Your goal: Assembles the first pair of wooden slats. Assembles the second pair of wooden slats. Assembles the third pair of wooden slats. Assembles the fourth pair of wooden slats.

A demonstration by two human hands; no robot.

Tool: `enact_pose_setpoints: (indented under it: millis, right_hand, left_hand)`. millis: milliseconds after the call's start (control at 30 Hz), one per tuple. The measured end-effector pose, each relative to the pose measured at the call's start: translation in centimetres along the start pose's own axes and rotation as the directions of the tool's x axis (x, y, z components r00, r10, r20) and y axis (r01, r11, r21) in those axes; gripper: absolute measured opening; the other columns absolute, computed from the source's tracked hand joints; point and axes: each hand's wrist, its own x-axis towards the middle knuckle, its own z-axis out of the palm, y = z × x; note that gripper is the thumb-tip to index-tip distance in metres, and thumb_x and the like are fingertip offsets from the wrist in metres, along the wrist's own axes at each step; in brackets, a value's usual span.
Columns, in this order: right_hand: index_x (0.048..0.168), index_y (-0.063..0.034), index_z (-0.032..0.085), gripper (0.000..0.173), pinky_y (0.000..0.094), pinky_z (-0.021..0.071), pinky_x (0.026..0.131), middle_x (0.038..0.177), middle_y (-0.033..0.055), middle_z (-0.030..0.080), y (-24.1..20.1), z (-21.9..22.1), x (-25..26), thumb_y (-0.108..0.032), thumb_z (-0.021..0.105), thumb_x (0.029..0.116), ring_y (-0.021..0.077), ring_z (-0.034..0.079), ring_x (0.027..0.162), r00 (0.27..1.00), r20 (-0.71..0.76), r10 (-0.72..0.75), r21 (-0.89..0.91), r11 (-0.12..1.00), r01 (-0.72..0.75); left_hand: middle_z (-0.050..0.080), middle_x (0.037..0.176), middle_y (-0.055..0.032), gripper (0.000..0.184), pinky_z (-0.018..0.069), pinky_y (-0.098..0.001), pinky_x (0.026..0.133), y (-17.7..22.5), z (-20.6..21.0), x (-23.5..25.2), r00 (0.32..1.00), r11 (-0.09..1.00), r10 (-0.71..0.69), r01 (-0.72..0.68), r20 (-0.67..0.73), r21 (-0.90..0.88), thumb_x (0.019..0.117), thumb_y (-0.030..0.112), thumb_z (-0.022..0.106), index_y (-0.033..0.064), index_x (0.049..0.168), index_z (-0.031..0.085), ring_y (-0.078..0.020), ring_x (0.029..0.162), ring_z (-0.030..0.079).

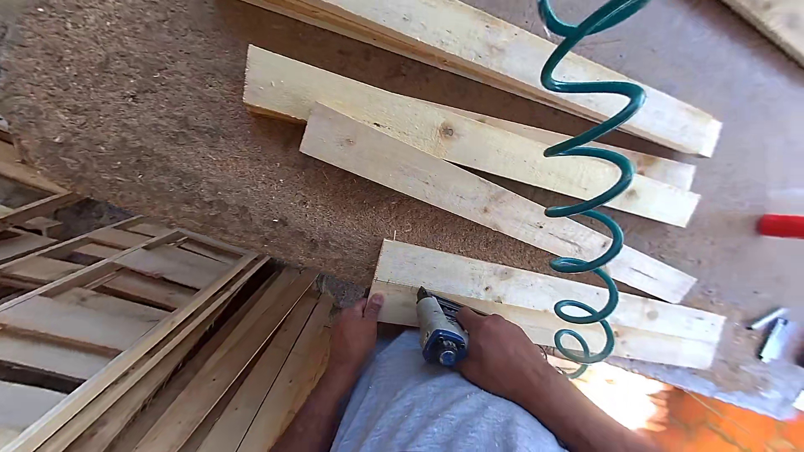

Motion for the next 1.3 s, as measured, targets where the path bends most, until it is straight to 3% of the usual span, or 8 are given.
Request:
enact_pose_setpoints:
  millis: [233,433,533,700,833,1033,1300]
  right_hand:
    - [0.124,-0.0137,0.058,0.054,0.0594,0.0550,0.078,0.102,0.0155,0.070,5.5,1.1,-0.9,-0.055,0.063,0.0883,0.0376,0.070,0.099,1.000,-0.011,0.009,0.069,0.998,-0.009]
    - [0.122,-0.0119,0.059,0.054,0.0599,0.0548,0.078,0.103,0.0159,0.070,11.3,1.9,-1.8,-0.056,0.061,0.0899,0.0380,0.070,0.100,1.000,-0.018,-0.013,0.109,0.994,0.014]
    - [0.119,-0.0116,0.060,0.052,0.0598,0.0545,0.078,0.101,0.0162,0.069,14.2,2.2,-2.3,-0.055,0.062,0.0896,0.0381,0.069,0.099,1.000,-0.017,-0.008,0.119,0.993,0.010]
    - [0.119,-0.0119,0.059,0.048,0.0591,0.0544,0.078,0.101,0.0159,0.069,18.9,2.5,-3.3,-0.051,0.063,0.0903,0.0373,0.069,0.099,1.000,-0.001,0.014,0.131,0.991,-0.014]
    - [0.121,-0.0125,0.060,0.049,0.0590,0.0545,0.079,0.103,0.0158,0.070,22.4,2.9,-3.7,-0.051,0.064,0.0897,0.0373,0.069,0.101,1.000,0.008,0.028,0.141,0.990,-0.029]
    - [0.123,-0.0119,0.059,0.050,0.0593,0.0545,0.081,0.105,0.0169,0.069,27.0,3.5,-4.5,-0.050,0.063,0.0906,0.0382,0.069,0.103,0.999,0.017,0.034,0.168,0.985,-0.036]
    - [0.120,-0.0126,0.059,0.048,0.0579,0.0543,0.078,0.101,0.0148,0.069,33.8,5.0,-5.8,-0.049,0.063,0.0893,0.0360,0.069,0.098,0.999,0.017,0.041,0.191,0.981,-0.044]
  left_hand:
    - [0.069,0.087,-0.0192,0.055,0.0563,-0.0562,0.072,0.1,1.1,-0.7,0.995,1.000,0.014,-0.015,-0.099,-0.010,0.1086,0.047,0.044,-0.0008,0.107,0.071,-0.0329,0.072,0.067]
    - [0.065,0.084,-0.0168,0.058,0.0534,-0.0443,0.057,0.2,2.1,-1.0,0.984,0.991,-0.082,0.063,-0.161,-0.122,0.1080,0.051,0.042,-0.0003,0.119,0.067,-0.0237,0.058,0.058]
    - [0.064,0.079,-0.0132,0.056,0.0501,-0.0360,0.050,1.1,2.4,-1.5,0.971,0.976,-0.150,0.114,-0.189,-0.187,0.1077,0.051,0.043,0.0001,0.116,0.066,-0.0185,0.052,0.055]
    - [0.063,0.076,-0.0080,0.052,0.0464,-0.0265,0.042,1.5,3.1,-1.7,0.947,0.936,-0.226,0.147,-0.226,-0.321,0.1066,0.052,0.046,0.0051,0.121,0.063,-0.0113,0.047,0.052]
    - [0.063,0.078,-0.0079,0.054,0.0478,-0.0287,0.044,1.6,3.6,-1.7,0.929,0.932,-0.259,0.168,-0.266,-0.321,0.1057,0.055,0.046,0.0061,0.120,0.063,-0.0129,0.050,0.055]
    - [0.066,0.089,-0.0088,0.054,0.0495,-0.0296,0.047,1.8,4.3,-2.0,0.903,0.908,-0.295,0.163,-0.313,-0.386,0.1045,0.057,0.049,0.0101,0.129,0.059,-0.0145,0.057,0.059]
    - [0.067,0.089,-0.0071,0.054,0.0555,-0.0324,0.054,2.2,5.2,-2.1,0.876,0.882,-0.333,0.158,-0.349,-0.445,0.1039,0.058,0.048,0.0119,0.129,0.057,-0.0153,0.064,0.065]
